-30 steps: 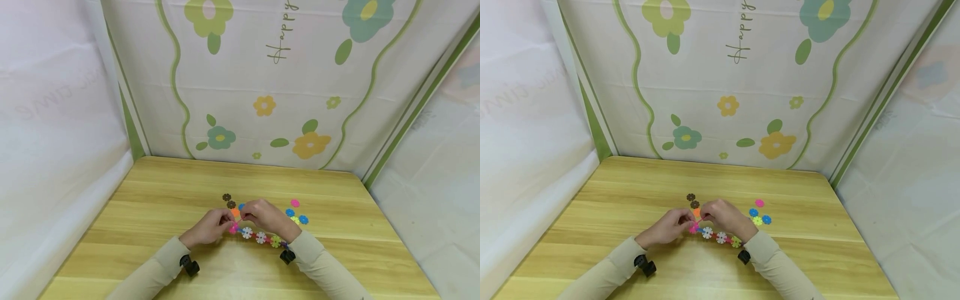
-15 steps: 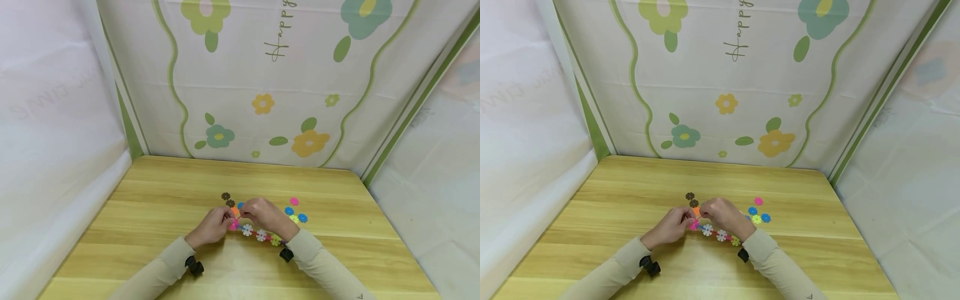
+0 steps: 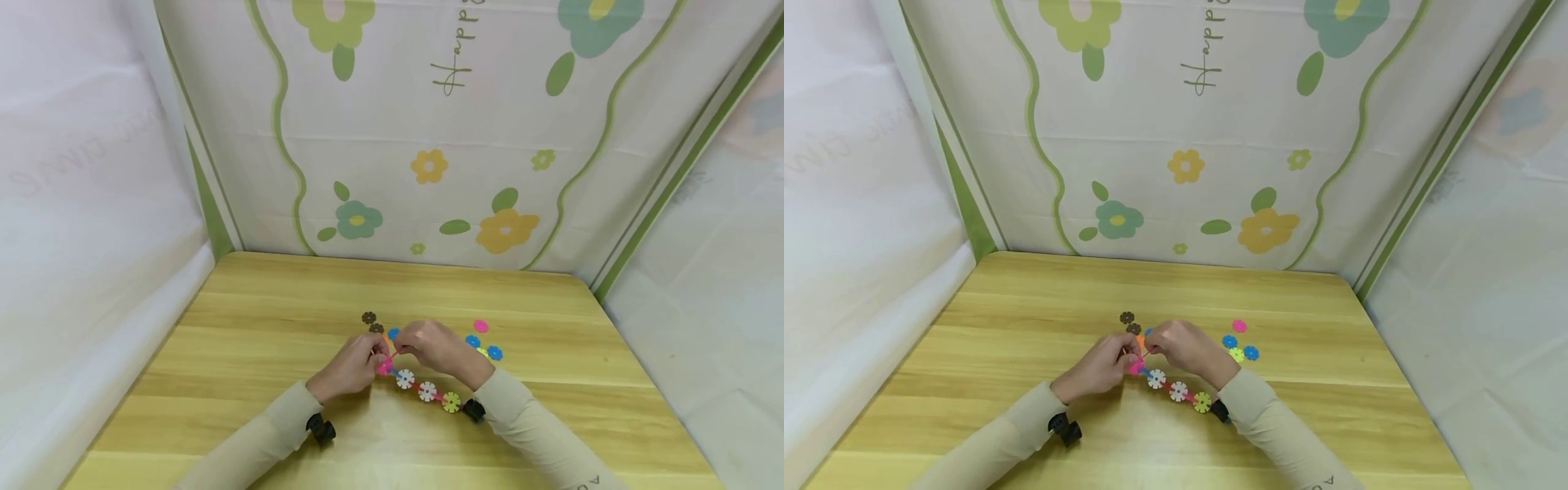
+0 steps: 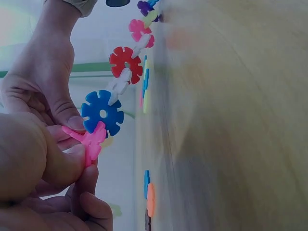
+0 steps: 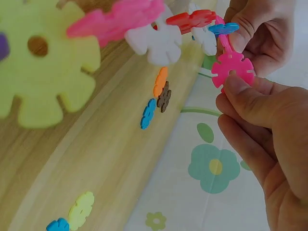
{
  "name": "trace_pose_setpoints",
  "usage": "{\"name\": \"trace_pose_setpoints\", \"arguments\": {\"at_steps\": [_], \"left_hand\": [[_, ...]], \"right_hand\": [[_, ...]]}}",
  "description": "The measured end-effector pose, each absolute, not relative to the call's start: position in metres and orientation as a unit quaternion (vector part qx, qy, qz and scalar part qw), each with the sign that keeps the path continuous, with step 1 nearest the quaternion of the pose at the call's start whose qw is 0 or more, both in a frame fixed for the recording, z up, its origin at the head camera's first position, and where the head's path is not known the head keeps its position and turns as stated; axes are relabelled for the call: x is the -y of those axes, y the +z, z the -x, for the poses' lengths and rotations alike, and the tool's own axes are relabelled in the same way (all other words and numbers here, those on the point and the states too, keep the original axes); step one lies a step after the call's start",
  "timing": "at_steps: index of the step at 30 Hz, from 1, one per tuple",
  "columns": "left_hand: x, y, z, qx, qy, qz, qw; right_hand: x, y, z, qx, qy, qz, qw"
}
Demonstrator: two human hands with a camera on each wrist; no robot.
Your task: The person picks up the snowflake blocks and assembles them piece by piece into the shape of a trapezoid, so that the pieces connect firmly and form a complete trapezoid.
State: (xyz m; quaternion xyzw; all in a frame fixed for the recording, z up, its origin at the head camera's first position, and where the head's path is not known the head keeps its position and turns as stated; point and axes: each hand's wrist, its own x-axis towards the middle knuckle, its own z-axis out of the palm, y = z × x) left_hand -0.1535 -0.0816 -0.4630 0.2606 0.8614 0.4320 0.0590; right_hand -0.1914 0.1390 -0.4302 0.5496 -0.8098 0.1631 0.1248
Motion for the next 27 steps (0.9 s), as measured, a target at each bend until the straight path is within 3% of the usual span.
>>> {"name": "trace_pose_setpoints", "arguments": {"at_steps": [12, 27], "left_hand": [[0.08, -0.464, 0.155, -0.864, 0.427, -0.26, 0.055], [0.072, -0.466, 0.154, -0.864, 0.465, -0.192, 0.031]], "right_hand": [[-0.139, -0.432, 0.192, 0.812, 0.151, -0.549, 0.131], [-0.132, -0.432, 0.18, 0.814, 0.118, -0.532, 0.201]]}}
